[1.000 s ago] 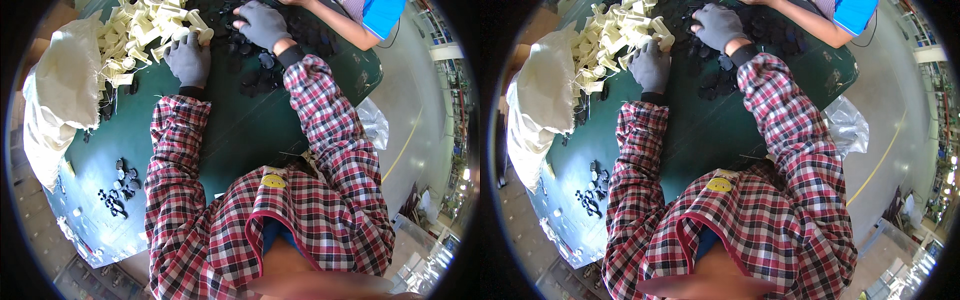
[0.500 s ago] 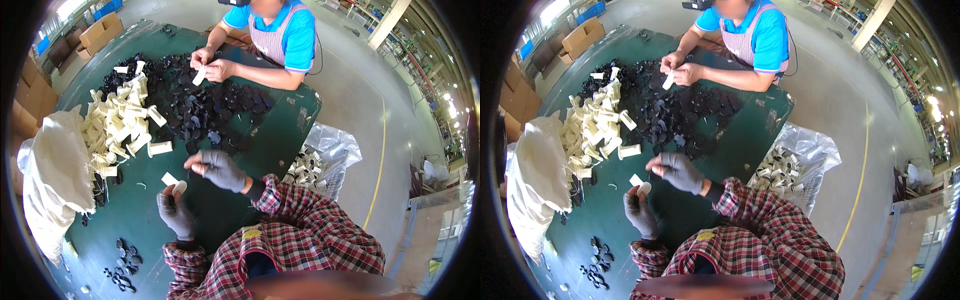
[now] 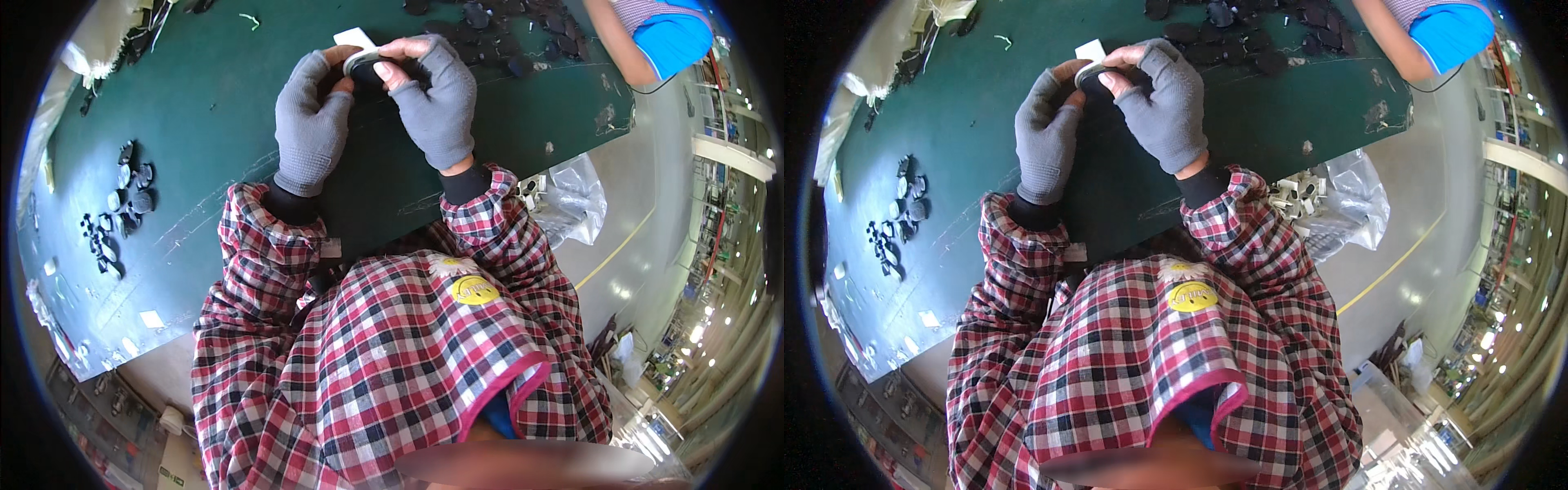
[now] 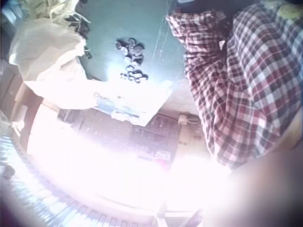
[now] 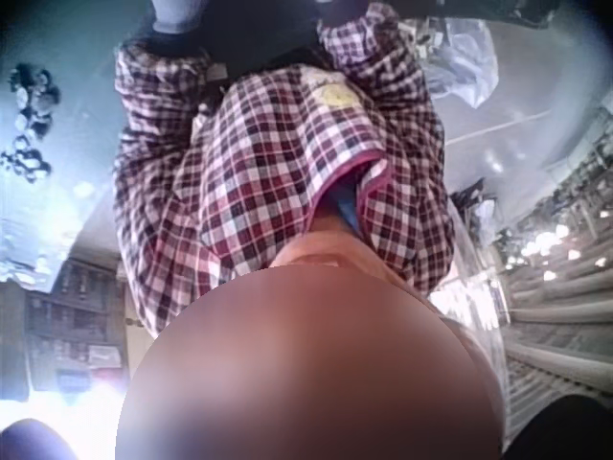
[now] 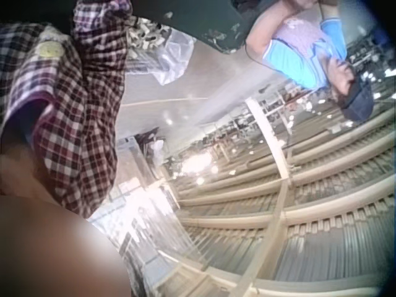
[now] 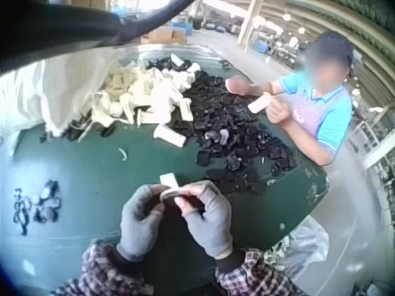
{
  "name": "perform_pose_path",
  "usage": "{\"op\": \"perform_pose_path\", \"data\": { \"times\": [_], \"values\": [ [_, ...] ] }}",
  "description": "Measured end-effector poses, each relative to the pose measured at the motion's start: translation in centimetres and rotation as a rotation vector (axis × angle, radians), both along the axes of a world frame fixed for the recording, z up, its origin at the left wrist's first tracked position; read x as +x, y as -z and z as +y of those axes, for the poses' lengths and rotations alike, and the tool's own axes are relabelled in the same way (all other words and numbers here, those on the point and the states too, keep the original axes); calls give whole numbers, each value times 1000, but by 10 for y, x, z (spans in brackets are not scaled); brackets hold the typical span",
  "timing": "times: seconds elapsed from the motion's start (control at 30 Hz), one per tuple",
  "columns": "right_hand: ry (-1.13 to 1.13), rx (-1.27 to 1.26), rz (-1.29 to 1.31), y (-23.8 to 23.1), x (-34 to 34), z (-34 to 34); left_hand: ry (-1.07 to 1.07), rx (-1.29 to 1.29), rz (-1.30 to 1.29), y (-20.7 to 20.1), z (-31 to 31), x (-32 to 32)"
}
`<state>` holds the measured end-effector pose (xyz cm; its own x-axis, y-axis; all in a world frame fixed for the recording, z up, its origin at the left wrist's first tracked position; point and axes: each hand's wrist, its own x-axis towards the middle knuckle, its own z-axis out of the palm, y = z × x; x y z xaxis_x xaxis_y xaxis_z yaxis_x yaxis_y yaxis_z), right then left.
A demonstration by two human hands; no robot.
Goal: The person repeatedly picks up small white rectangular pieces and black circular components from a green worktable, fits the black pieces into the white pieces, and places the assembled units back on the table. Another worker is visible across the table performing similar assembly.
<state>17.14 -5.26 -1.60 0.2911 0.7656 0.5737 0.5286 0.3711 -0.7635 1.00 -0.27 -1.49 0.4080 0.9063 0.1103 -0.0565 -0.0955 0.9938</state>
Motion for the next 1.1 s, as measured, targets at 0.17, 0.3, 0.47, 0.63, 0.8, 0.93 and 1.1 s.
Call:
{"op": "perform_pose_path", "data": {
  "times": [0.17, 0.3, 0.47, 0.63, 0.8, 0.93, 1.1],
  "values": [
    [3, 39, -119, 3, 3, 4, 9, -122, -124, -5, -6, 2],
    [-8, -41, 16, -1, 3, 3, -24, -185, -135, -3, -2, 7],
    [-131, -327, 322, 2, 9, 2, -45, -248, -90, -9, 0, 5],
    [-135, -462, 277, 2, 13, 4, -65, -243, -68, -7, 2, 6],
    [-176, -469, 359, -1, 17, 2, -73, -269, -68, -9, -1, 5],
    [-188, -524, 372, -6, 15, 1, -62, -243, -49, -9, -2, 6],
    [-171, -396, 401, -1, 11, -1, -38, -89, 83, -9, -1, 2]
  ]
}}
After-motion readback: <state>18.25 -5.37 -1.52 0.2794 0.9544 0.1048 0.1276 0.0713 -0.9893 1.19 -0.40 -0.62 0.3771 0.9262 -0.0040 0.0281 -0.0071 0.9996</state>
